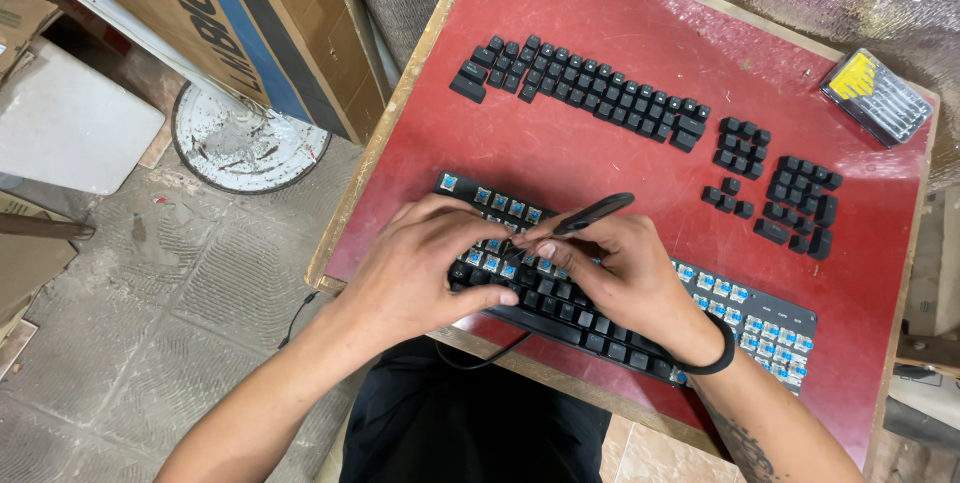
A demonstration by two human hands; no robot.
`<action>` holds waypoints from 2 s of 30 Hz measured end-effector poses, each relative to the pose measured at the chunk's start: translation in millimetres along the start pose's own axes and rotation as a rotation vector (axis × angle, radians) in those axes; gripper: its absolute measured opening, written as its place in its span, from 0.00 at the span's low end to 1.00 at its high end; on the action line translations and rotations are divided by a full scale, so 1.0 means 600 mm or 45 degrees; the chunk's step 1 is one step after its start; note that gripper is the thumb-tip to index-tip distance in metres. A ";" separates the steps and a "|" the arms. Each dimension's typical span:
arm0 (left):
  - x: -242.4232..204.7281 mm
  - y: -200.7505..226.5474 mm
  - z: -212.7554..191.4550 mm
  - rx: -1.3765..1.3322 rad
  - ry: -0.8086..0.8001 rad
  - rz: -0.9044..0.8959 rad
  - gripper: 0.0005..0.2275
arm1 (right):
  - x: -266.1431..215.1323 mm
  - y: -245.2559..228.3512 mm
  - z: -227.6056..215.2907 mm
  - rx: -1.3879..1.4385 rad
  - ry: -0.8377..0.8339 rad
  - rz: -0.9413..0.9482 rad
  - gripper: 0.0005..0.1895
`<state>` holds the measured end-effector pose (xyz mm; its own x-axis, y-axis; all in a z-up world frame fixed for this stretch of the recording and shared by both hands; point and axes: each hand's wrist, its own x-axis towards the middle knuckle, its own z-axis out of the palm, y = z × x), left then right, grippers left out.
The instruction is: The person uses a keycap puller to remove black keycaps from a mechanical keyboard and places them on the table. They then pick up keycaps from the table and press them onto the keyboard switches, repeating this process throughout the clip.
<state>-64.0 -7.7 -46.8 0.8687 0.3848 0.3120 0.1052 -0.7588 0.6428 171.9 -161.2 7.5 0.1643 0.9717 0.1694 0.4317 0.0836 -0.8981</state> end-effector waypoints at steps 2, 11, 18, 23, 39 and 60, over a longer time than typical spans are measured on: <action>0.012 0.000 0.018 0.006 0.098 0.029 0.21 | 0.001 -0.002 0.000 0.011 0.006 0.004 0.09; 0.038 0.015 0.030 -0.357 0.174 -0.100 0.16 | 0.006 0.001 -0.003 0.083 0.056 0.000 0.10; 0.056 0.030 0.013 -0.685 0.076 -0.159 0.15 | 0.004 0.010 -0.006 0.190 0.072 -0.046 0.12; 0.048 -0.028 0.052 -1.047 -0.056 -0.242 0.14 | 0.001 0.013 -0.009 0.348 0.051 -0.022 0.12; 0.099 0.015 -0.028 -0.215 0.042 -0.054 0.11 | 0.008 0.009 -0.051 0.096 0.295 -0.019 0.12; 0.311 -0.188 0.063 0.739 0.028 0.378 0.08 | 0.020 -0.017 -0.123 0.003 0.429 -0.051 0.09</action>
<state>104.8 129.9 -87.5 0.8916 0.1210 0.4364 0.1120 -0.9926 0.0464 234.8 -166.7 48.4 0.4314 0.8401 0.3288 0.4415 0.1213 -0.8890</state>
